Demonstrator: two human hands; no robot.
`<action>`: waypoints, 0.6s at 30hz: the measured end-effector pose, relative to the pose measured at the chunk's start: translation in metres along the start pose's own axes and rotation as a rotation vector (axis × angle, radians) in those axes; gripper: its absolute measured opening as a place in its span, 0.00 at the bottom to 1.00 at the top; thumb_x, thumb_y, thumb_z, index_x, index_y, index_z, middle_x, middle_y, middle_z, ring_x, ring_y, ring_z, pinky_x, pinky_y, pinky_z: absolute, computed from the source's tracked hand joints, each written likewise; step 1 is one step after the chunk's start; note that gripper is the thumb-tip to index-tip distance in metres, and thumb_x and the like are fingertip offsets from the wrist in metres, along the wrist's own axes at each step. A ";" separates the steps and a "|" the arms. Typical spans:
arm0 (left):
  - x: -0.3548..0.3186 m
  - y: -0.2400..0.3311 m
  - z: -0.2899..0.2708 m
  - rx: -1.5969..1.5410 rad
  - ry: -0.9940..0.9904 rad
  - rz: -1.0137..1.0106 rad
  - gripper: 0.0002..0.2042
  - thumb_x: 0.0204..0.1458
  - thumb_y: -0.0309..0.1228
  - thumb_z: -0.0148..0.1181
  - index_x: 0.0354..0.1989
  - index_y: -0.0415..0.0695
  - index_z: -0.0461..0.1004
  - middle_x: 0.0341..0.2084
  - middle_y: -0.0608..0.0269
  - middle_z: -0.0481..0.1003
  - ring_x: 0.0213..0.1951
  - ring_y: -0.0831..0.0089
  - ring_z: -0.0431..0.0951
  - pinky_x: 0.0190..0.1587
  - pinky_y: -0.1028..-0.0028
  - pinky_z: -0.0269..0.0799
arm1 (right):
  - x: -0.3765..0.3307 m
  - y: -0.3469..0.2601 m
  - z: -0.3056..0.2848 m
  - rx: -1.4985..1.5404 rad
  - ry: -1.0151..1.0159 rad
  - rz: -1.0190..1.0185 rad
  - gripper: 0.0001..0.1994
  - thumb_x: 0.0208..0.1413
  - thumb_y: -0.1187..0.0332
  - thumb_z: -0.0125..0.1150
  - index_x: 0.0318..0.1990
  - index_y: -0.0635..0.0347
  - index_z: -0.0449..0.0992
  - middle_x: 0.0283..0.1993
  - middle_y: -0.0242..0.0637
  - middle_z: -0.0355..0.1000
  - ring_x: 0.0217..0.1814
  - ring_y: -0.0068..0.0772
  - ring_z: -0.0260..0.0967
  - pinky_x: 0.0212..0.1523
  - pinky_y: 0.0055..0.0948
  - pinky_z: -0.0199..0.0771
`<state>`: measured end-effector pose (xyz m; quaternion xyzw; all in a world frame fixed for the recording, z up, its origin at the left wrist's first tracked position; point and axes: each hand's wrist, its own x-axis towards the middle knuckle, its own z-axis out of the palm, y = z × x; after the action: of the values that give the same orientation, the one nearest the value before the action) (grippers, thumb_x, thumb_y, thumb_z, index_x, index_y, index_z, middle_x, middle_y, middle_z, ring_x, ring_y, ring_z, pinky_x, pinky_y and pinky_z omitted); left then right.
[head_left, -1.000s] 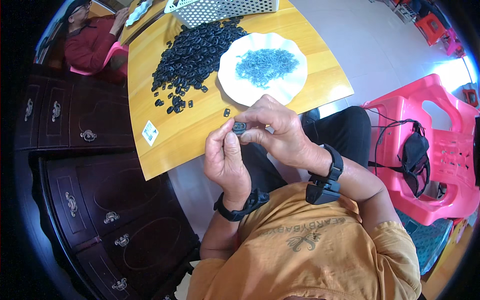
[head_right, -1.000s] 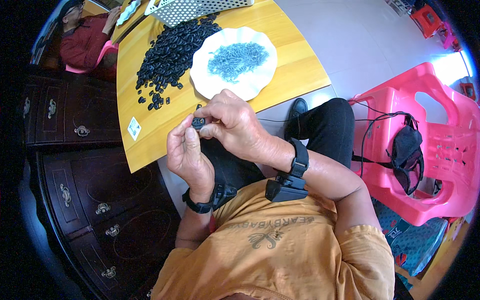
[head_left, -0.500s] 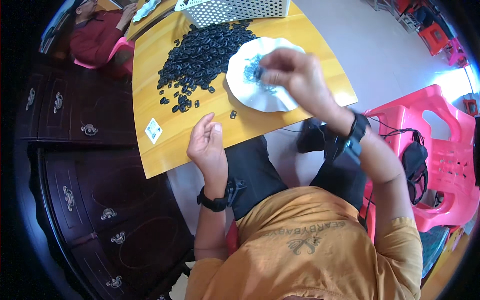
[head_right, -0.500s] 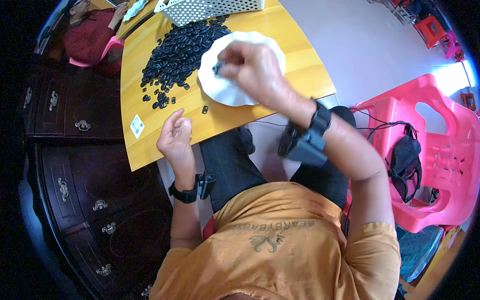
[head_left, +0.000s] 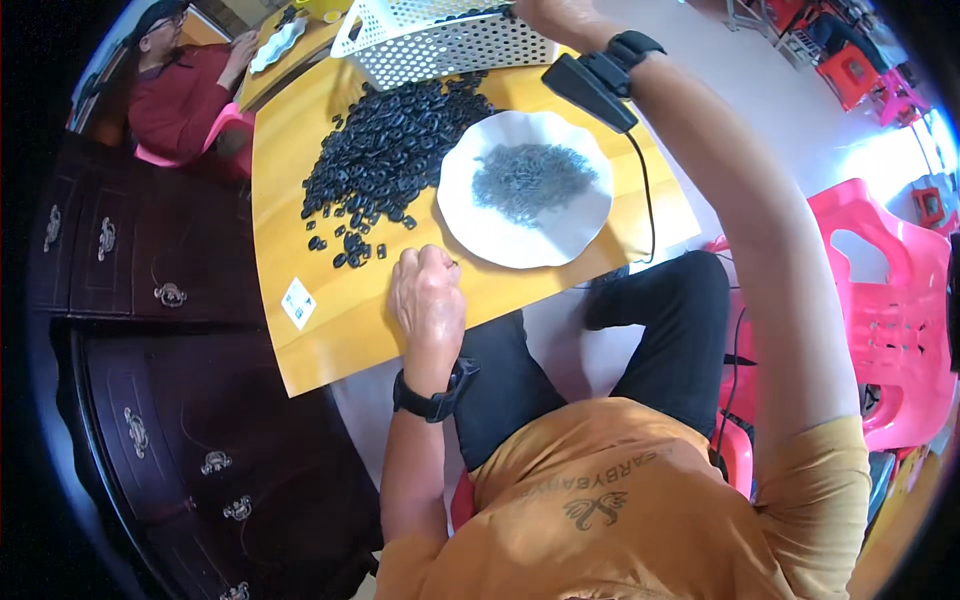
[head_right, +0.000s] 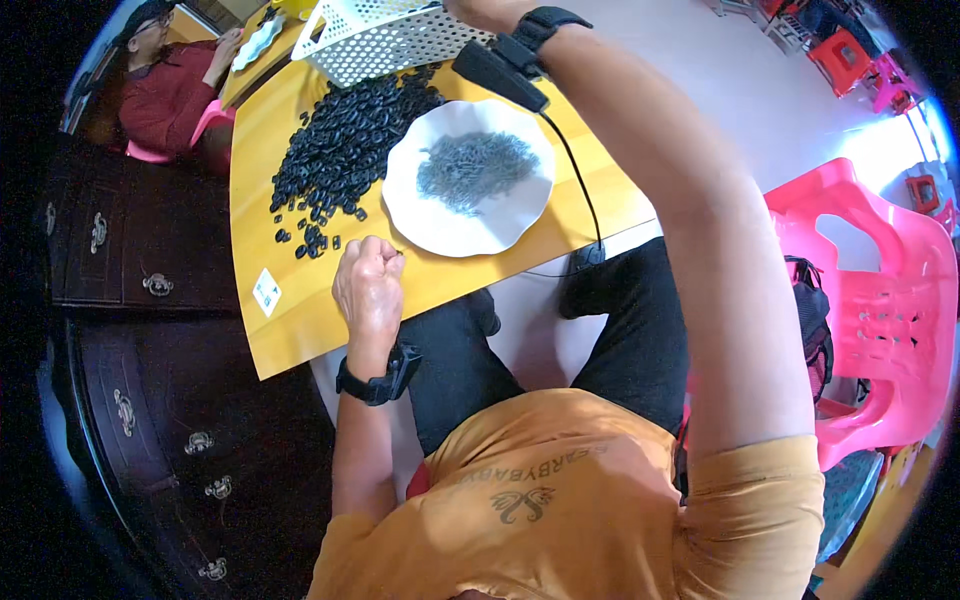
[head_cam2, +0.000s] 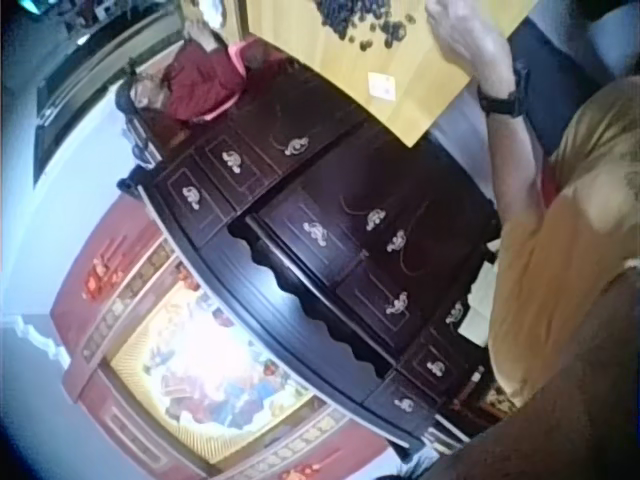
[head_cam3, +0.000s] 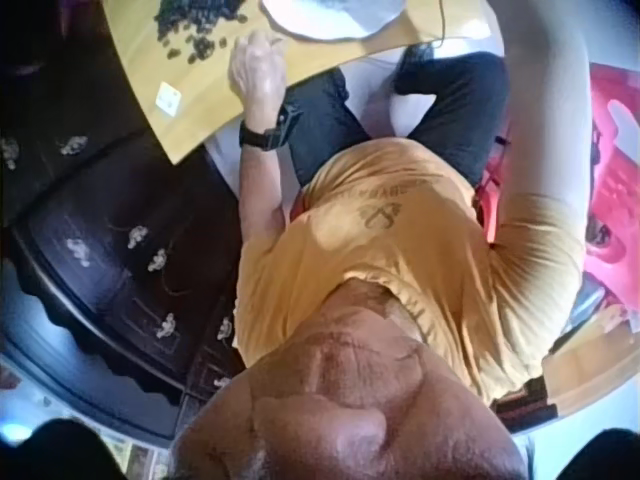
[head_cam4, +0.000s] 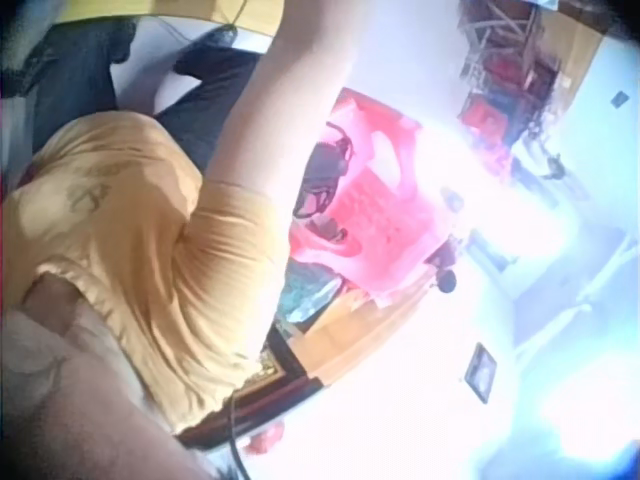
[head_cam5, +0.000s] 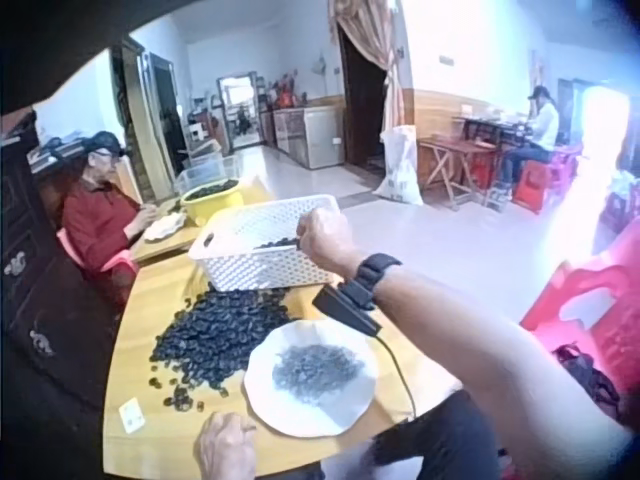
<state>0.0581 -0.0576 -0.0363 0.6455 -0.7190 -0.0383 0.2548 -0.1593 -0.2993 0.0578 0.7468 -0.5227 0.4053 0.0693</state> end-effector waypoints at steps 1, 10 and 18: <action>0.001 -0.001 0.001 0.005 -0.011 0.021 0.04 0.45 0.24 0.57 0.27 0.40 0.68 0.25 0.54 0.67 0.32 0.56 0.69 0.36 0.61 0.65 | 0.000 0.003 0.002 -0.007 0.001 0.003 0.08 0.42 0.74 0.50 0.23 0.60 0.78 0.24 0.52 0.72 0.30 0.54 0.71 0.35 0.44 0.71; 0.004 0.001 -0.004 -0.034 -0.083 -0.016 0.06 0.43 0.22 0.58 0.29 0.38 0.68 0.29 0.52 0.70 0.35 0.54 0.71 0.37 0.62 0.66 | -0.087 -0.023 -0.031 0.182 -0.131 -0.154 0.07 0.45 0.75 0.59 0.34 0.60 0.79 0.29 0.43 0.75 0.29 0.41 0.73 0.32 0.35 0.73; -0.015 -0.003 0.003 -0.127 0.062 -0.011 0.05 0.42 0.20 0.59 0.27 0.37 0.69 0.24 0.54 0.71 0.29 0.58 0.72 0.34 0.65 0.68 | -0.181 -0.046 -0.070 0.315 -0.542 -0.098 0.05 0.41 0.76 0.61 0.28 0.61 0.79 0.26 0.38 0.71 0.34 0.37 0.68 0.37 0.32 0.70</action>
<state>0.0597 -0.0446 -0.0451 0.6330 -0.7032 -0.0653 0.3171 -0.1805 -0.1108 -0.0034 0.8535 -0.4163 0.2636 -0.1696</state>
